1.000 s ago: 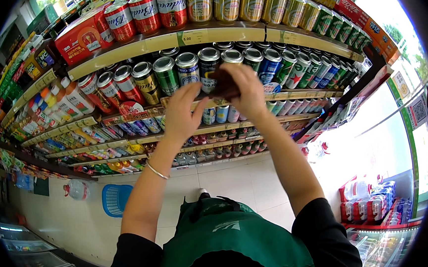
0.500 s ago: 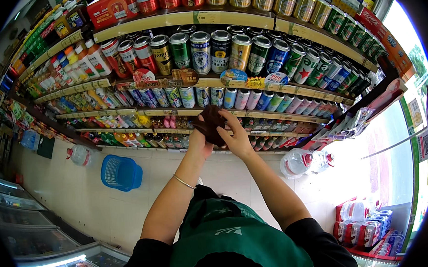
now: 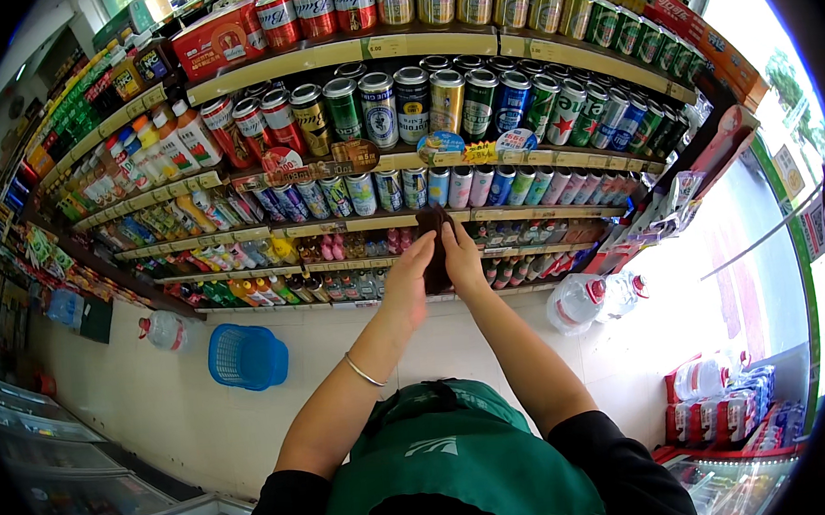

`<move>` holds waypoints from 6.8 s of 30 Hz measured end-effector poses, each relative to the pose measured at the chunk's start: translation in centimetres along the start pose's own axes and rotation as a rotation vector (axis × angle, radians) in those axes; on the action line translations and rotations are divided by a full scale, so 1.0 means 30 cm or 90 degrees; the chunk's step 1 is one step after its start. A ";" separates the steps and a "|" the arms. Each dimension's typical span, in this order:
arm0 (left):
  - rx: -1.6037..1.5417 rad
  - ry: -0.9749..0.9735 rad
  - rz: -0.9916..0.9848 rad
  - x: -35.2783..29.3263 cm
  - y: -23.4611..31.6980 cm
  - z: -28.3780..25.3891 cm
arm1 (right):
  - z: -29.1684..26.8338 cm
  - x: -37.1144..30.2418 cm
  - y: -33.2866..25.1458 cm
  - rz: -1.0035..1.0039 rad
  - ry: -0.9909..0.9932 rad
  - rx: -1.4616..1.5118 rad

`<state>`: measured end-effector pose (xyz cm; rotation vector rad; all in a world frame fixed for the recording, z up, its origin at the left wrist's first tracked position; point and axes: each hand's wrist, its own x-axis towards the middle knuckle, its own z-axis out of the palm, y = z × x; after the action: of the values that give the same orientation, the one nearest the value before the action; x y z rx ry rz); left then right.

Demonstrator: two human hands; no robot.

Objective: The person wipes the tops of beverage cans with a dark cloth and places them into a blue plastic basket. The person repeatedly picks up cans from a store shelf, cleans the lid area, and deposits them into the basket held in their left hand.

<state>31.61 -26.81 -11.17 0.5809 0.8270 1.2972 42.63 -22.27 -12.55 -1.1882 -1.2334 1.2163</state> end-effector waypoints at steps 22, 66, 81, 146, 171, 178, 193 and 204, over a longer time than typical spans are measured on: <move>-0.283 -0.064 -0.102 0.003 0.336 -0.347 | 0.300 -0.062 0.022 0.182 -0.172 0.451; -0.132 -0.076 -0.035 0.036 0.566 -0.326 | 0.144 0.181 -0.284 0.053 -0.172 0.325; 0.082 0.065 0.188 0.108 0.575 -0.340 | 0.139 0.250 -0.220 0.054 -0.072 0.137; 0.020 0.092 0.049 0.150 0.447 -0.467 | 0.013 0.149 -0.142 0.173 -0.237 0.359; 0.585 0.162 0.131 0.145 0.483 -0.594 | 0.068 0.172 -0.113 0.012 -0.049 -0.127; 0.496 0.155 0.205 0.105 0.507 -0.496 | 0.034 0.202 -0.044 -0.271 0.012 -0.287; 0.357 0.108 0.298 0.075 0.516 -0.491 | -0.016 0.162 -0.185 -0.179 0.063 0.043; 0.866 0.280 0.363 0.048 0.529 -0.554 | -0.038 0.209 -0.158 -0.289 -0.140 -0.580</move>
<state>8.93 -23.50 -9.01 1.7207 2.0275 1.2233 43.63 -16.03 -7.73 -1.2892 -2.2041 0.4236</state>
